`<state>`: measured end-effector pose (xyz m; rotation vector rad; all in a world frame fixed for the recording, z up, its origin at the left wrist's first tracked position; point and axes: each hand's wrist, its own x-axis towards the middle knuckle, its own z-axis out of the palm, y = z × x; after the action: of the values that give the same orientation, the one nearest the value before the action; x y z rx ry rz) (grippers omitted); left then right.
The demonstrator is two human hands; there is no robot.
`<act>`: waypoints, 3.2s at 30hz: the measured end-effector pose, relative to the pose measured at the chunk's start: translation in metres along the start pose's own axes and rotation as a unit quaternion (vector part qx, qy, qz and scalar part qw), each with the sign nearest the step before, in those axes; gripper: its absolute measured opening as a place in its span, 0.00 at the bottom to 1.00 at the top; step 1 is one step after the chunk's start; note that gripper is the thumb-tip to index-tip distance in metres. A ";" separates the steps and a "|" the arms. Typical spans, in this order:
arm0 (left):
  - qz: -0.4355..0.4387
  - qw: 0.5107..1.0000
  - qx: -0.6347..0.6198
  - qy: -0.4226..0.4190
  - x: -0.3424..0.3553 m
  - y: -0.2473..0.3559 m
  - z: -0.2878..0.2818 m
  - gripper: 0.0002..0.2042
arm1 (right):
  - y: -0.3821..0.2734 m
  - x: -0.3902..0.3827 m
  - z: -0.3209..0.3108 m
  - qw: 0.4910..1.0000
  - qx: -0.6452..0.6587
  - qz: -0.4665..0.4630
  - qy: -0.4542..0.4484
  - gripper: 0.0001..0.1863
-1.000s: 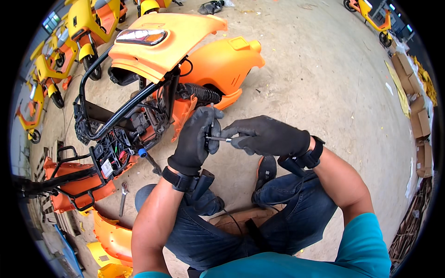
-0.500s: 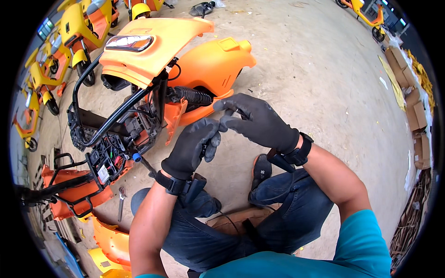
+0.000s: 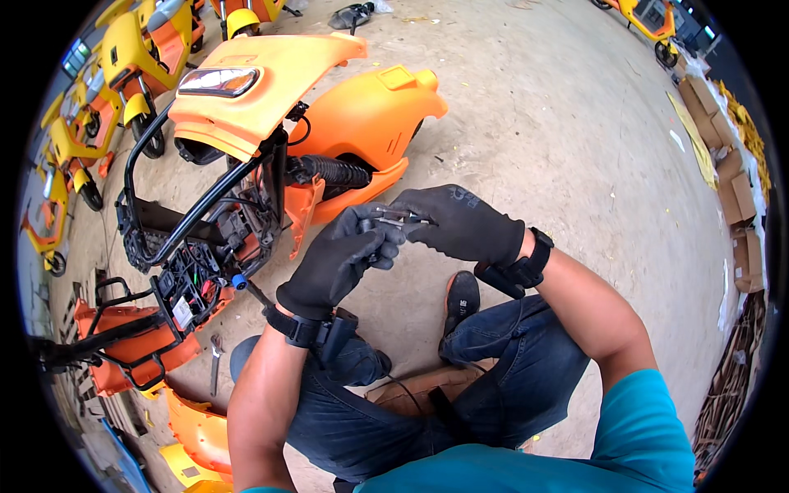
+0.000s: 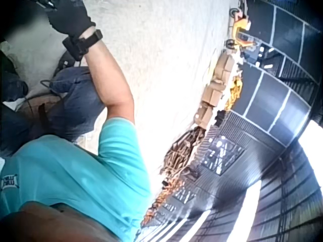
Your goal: The person uses a screwdriver to manipulate a small component on the side of an orange scooter, then handles a small black part near the frame by hand.
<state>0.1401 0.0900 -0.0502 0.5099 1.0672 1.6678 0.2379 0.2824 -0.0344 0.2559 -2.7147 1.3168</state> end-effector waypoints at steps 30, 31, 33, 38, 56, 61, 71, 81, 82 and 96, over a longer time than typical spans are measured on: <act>-0.014 0.965 0.247 0.089 -0.002 0.002 0.021 0.15 | -0.019 0.004 -0.010 0.926 0.357 0.078 0.099 0.08; -0.004 0.964 0.251 0.089 -0.002 0.000 0.022 0.14 | -0.017 0.003 -0.009 0.932 0.342 0.083 0.084 0.08; 0.016 0.962 0.259 0.087 0.000 -0.004 0.024 0.13 | -0.014 0.001 -0.010 0.944 0.310 0.094 0.054 0.08; 0.099 0.914 0.382 0.098 0.001 -0.033 -0.018 0.12 | -0.031 0.004 -0.014 0.970 0.213 0.111 0.041 0.10; 0.158 0.920 0.326 0.153 0.003 -0.030 -0.001 0.12 | -0.008 0.005 -0.007 0.951 0.288 0.101 0.041 0.08; 0.132 0.922 0.321 0.172 0.000 -0.015 0.008 0.11 | -0.010 0.004 -0.003 0.959 0.252 0.128 0.015 0.10; 0.106 0.983 0.106 0.105 -0.006 -0.003 0.012 0.10 | -0.032 0.006 -0.009 0.958 0.228 0.161 0.058 0.11; 0.118 0.940 0.312 0.063 -0.014 -0.002 -0.005 0.08 | -0.026 0.004 -0.013 0.976 0.189 0.107 0.029 0.10; 0.093 0.928 0.355 0.068 -0.016 0.004 -0.002 0.08 | -0.025 0.005 -0.013 0.976 0.190 0.101 0.026 0.10; 0.038 0.980 0.142 0.130 -0.008 0.017 0.026 0.16 | -0.026 0.005 -0.011 0.971 0.204 0.125 0.009 0.08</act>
<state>0.1534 0.0919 -0.0213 0.5291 1.5096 1.6886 0.2389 0.2745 -0.0069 -0.0684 -2.4979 1.9319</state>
